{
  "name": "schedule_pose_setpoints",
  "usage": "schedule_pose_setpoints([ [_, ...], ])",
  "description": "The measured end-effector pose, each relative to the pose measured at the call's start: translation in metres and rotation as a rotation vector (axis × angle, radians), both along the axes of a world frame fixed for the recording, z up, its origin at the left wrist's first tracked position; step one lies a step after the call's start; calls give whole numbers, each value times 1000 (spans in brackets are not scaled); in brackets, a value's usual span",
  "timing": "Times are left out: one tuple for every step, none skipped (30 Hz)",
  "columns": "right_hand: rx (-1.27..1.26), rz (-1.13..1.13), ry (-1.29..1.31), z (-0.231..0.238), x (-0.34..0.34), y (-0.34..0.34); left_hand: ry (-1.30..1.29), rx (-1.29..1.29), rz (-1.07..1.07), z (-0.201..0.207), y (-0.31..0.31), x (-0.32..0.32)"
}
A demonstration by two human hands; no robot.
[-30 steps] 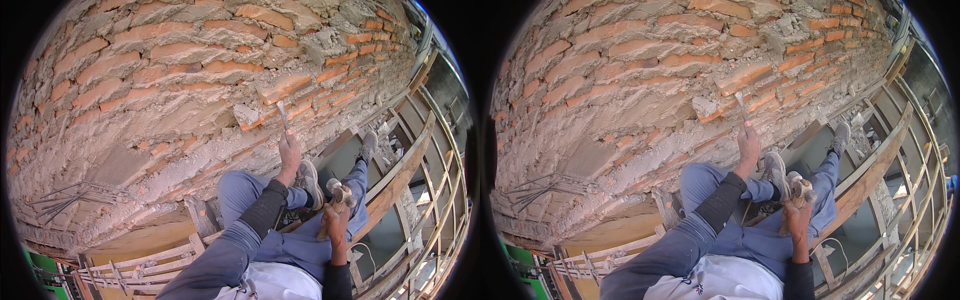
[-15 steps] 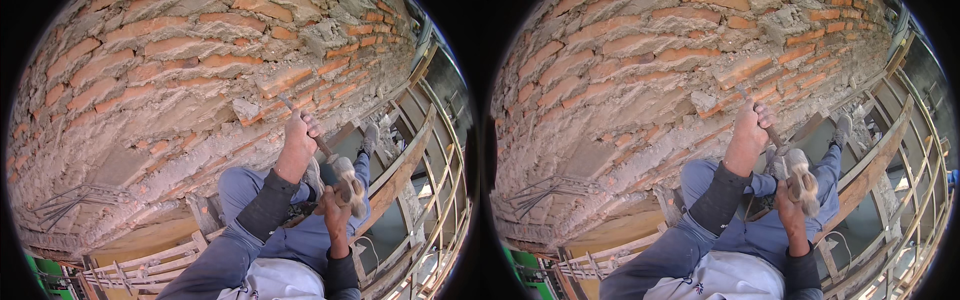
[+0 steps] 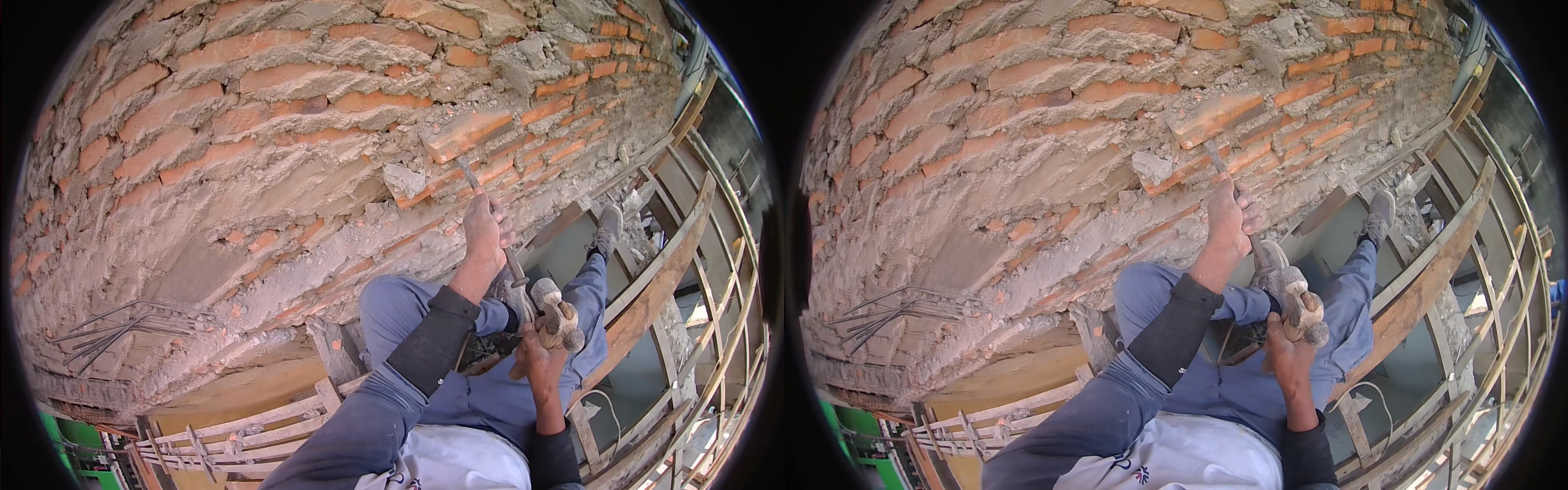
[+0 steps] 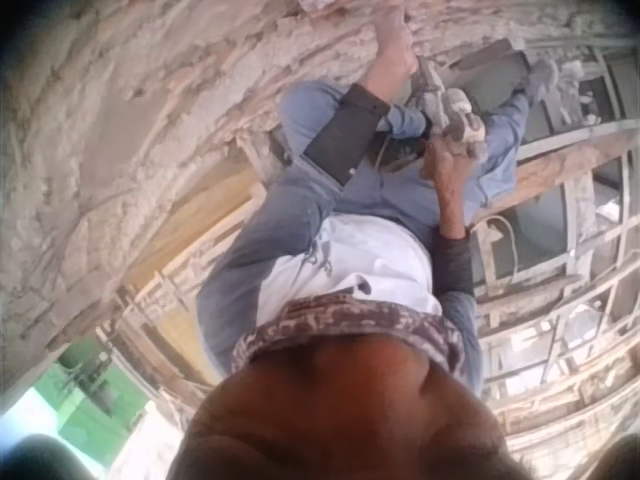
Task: The person uses a hammer and chisel to break and remove individual bricks from a masonry wall. They repeatedly strike the mortar joints and bricks to loosen them, then pull the bricks out by hand and drop them onto the scaffolding below.
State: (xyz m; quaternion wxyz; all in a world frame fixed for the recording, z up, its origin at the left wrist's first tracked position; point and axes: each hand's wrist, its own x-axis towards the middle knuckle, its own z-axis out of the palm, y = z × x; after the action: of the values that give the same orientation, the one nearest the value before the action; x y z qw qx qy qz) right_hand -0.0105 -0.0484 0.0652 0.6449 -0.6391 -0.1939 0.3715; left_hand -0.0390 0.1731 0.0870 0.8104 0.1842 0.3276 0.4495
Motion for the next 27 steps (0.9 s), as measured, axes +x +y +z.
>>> schedule_pose_setpoints([
  [0,-12,17,-2,-3,-4,13,42,18,-15,-6,3],
  [-1,-13,-49,10,0,5,14,118,32,-19,-1,8],
  [4,-10,-58,10,2,14,56,148,40,-25,3,4],
  [4,-12,-73,5,5,20,91,173,44,-36,3,2],
  [2,-15,-85,1,7,28,129,197,47,-41,4,0],
  [-27,-57,-143,-2,9,36,107,199,41,-45,8,0],
  [14,-38,-135,-5,10,44,107,197,38,-42,7,0],
  [55,-17,-126,-7,10,51,107,195,36,-39,6,0],
  [96,6,-117,-8,8,55,107,194,35,-36,5,0],
  [104,0,-72,-10,5,58,88,178,30,-32,4,-2],
  [112,-6,-26,-12,2,60,69,162,25,-29,4,-5],
  [120,-11,19,-13,1,63,50,147,19,-25,4,-7],
  [102,5,-19,-11,1,64,40,103,5,-18,6,-10],
  [76,18,-56,-6,3,60,30,51,-13,-10,6,-13],
  [50,31,-94,0,4,57,20,-1,-31,-2,5,-14],
  [88,25,-9,9,2,55,12,-27,-20,4,4,-12],
  [132,19,79,22,-2,56,7,-48,-9,9,6,-9],
  [175,11,167,31,-5,58,1,-69,2,13,7,-6],
  [178,14,157,38,-6,62,-10,-76,8,16,8,-4],
  [180,16,147,43,-7,66,-21,-84,15,18,9,-2],
  [183,18,137,45,-7,69,-32,-92,21,19,9,0],
  [173,10,134,41,-6,71,-14,-41,25,16,10,2],
  [165,-2,128,32,-2,74,3,11,24,8,9,3],
  [157,-13,123,22,0,76,21,62,25,0,8,4],
  [151,-13,157,12,0,79,22,95,36,-9,9,3],
  [149,-20,189,2,0,81,22,132,42,-17,9,3],
  [148,-25,221,-8,0,85,22,168,49,-23,10,4],
])
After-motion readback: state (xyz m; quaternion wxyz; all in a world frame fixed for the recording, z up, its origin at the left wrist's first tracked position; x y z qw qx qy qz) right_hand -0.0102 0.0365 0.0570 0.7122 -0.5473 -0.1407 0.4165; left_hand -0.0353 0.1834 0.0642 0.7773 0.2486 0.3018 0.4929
